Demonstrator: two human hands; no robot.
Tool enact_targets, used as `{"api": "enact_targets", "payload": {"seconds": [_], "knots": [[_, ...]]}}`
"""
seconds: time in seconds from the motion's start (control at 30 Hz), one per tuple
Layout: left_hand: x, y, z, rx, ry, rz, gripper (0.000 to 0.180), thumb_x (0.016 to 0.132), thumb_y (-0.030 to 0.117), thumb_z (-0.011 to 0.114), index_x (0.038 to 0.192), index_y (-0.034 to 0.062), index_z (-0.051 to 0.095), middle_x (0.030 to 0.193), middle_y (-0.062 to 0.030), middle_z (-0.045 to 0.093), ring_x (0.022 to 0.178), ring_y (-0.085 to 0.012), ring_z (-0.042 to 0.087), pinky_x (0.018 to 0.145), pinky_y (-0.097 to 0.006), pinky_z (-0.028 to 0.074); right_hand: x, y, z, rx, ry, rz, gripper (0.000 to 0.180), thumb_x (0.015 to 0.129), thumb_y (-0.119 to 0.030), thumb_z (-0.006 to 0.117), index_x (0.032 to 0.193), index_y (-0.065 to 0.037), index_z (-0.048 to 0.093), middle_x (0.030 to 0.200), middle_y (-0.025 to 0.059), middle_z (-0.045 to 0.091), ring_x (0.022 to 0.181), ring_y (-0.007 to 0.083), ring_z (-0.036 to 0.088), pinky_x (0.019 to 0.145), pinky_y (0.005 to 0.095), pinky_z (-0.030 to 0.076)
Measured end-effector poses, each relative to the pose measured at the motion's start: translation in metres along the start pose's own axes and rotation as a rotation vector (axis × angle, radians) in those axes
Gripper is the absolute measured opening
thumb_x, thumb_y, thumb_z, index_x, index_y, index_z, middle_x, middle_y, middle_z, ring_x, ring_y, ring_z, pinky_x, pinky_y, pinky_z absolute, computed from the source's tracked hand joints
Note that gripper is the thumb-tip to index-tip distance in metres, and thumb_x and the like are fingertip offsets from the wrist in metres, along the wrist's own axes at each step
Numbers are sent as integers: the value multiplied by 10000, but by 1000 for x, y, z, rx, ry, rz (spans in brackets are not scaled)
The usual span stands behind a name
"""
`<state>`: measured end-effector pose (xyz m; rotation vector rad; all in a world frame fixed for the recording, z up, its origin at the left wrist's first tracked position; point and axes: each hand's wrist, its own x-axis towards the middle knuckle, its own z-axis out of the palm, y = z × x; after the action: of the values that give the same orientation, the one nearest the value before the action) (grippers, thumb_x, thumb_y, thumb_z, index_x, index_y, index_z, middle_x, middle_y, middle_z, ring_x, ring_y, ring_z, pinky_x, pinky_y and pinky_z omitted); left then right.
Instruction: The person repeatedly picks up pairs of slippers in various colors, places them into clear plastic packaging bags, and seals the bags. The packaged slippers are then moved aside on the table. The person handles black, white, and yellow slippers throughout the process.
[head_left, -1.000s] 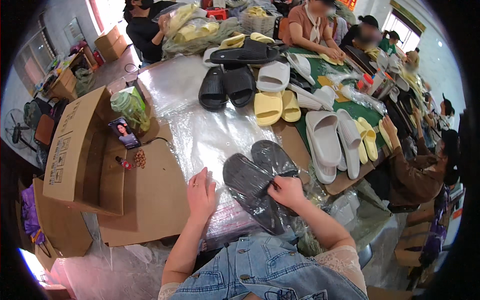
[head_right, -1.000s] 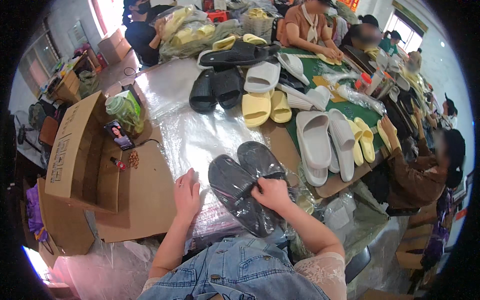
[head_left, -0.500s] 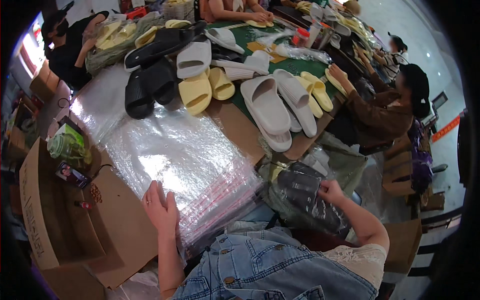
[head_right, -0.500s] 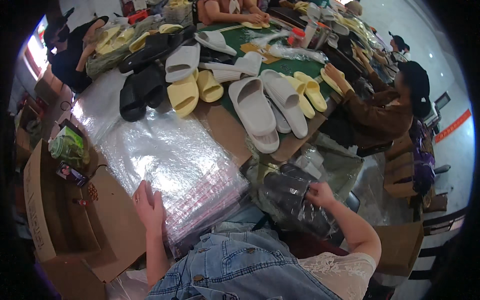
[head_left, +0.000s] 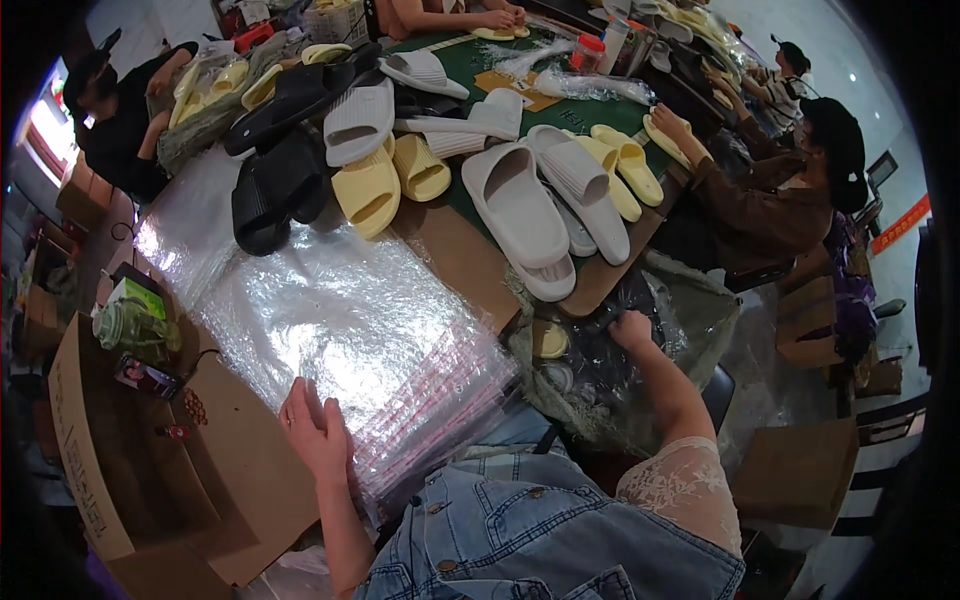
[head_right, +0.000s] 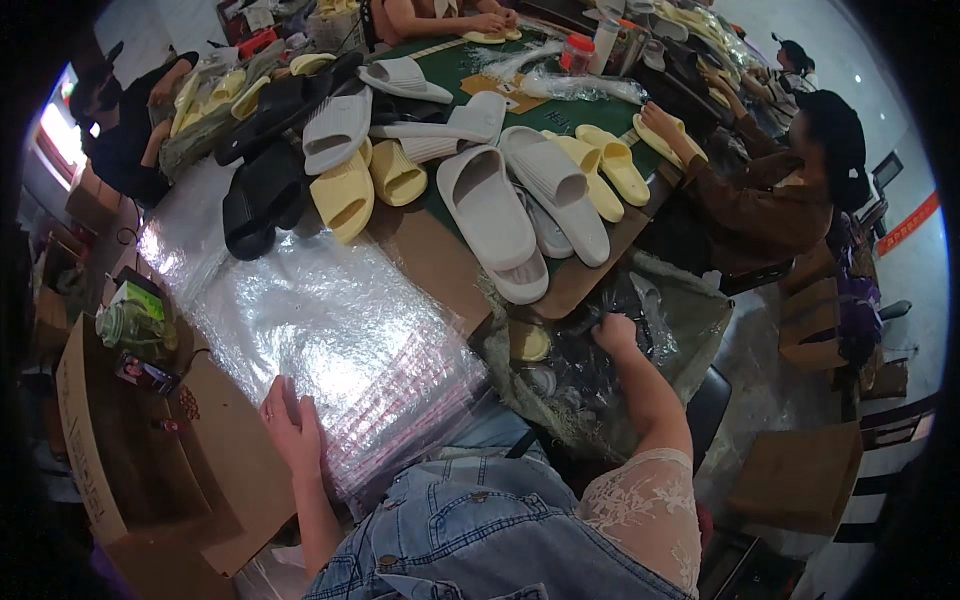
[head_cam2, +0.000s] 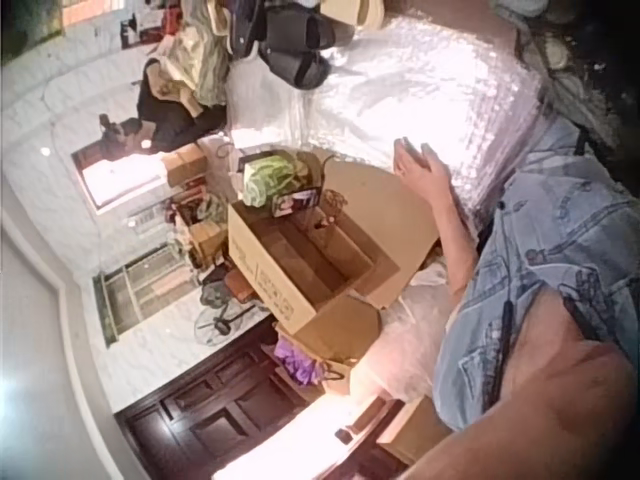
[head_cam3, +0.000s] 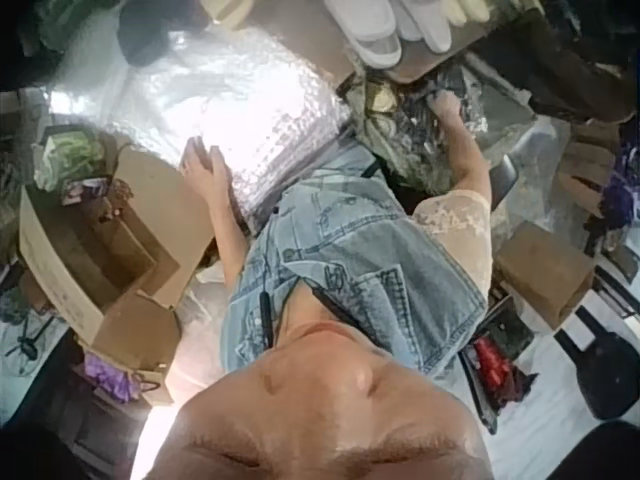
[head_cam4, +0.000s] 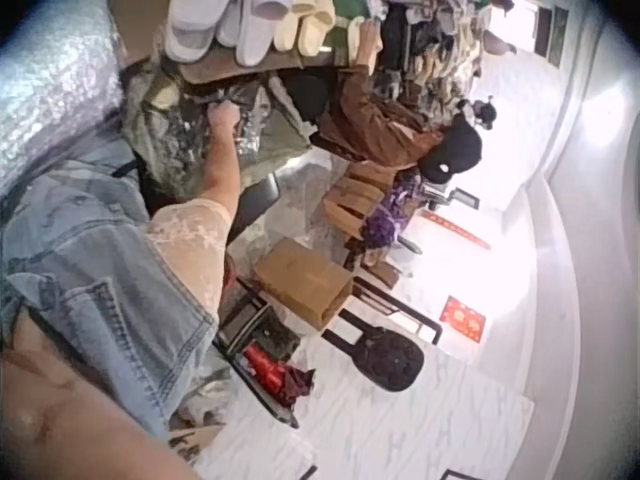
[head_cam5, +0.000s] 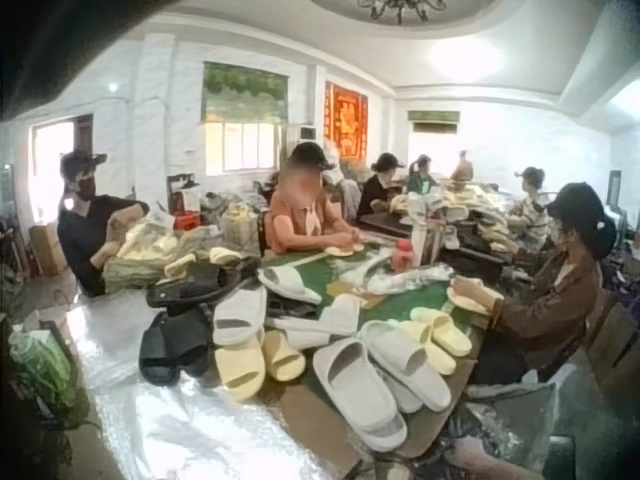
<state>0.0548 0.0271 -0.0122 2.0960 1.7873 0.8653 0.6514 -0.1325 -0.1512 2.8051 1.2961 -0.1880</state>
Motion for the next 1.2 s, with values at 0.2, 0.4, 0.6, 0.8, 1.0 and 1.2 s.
{"api": "enact_targets", "payload": {"seconds": [0.2,0.4,0.6,0.8,1.0,1.2], "knots": [[-1,0,2,31,17,16,531,891,150,693,1396,46,564,1357,-175,608,1289,-358,497,1102,-465,389,-20,12,7,95,-164,-213,329,774,-364,677,770,-35,688,829,233,702,812,415,694,741,524,554],[0,-6,3,36,-6,25,532,908,216,669,1394,32,559,1401,-159,594,1310,-366,483,1125,-482,363,-6,7,27,41,-223,2,339,805,-339,660,920,-29,732,952,180,748,976,369,713,854,492,561],[1,-7,3,22,20,53,509,905,199,665,1375,29,572,1408,-152,593,1319,-364,481,1126,-480,366,24,-10,66,151,-317,362,381,895,-308,599,1131,-26,696,1199,221,703,1133,368,676,955,477,537],[1,-2,0,-36,28,27,466,874,190,679,1305,31,607,1372,-167,611,1281,-390,509,1101,-484,388,-13,-32,24,36,-233,291,456,917,-357,587,1214,-19,669,1207,242,694,1172,361,665,978,483,536],[0,-9,7,-113,99,91,429,855,187,684,1253,37,629,1345,-174,623,1257,-383,532,1088,-483,397,-44,-74,-101,-250,-245,-103,471,832,-506,706,938,-48,743,970,176,748,959,351,729,845,460,565],[-2,-11,5,-91,105,76,416,850,194,686,1232,36,645,1352,-158,624,1263,-374,531,1088,-477,408,-60,-194,-210,554,473,-437,280,902,-318,717,815,-59,657,732,88,651,689,285,655,628,422,486]]}}
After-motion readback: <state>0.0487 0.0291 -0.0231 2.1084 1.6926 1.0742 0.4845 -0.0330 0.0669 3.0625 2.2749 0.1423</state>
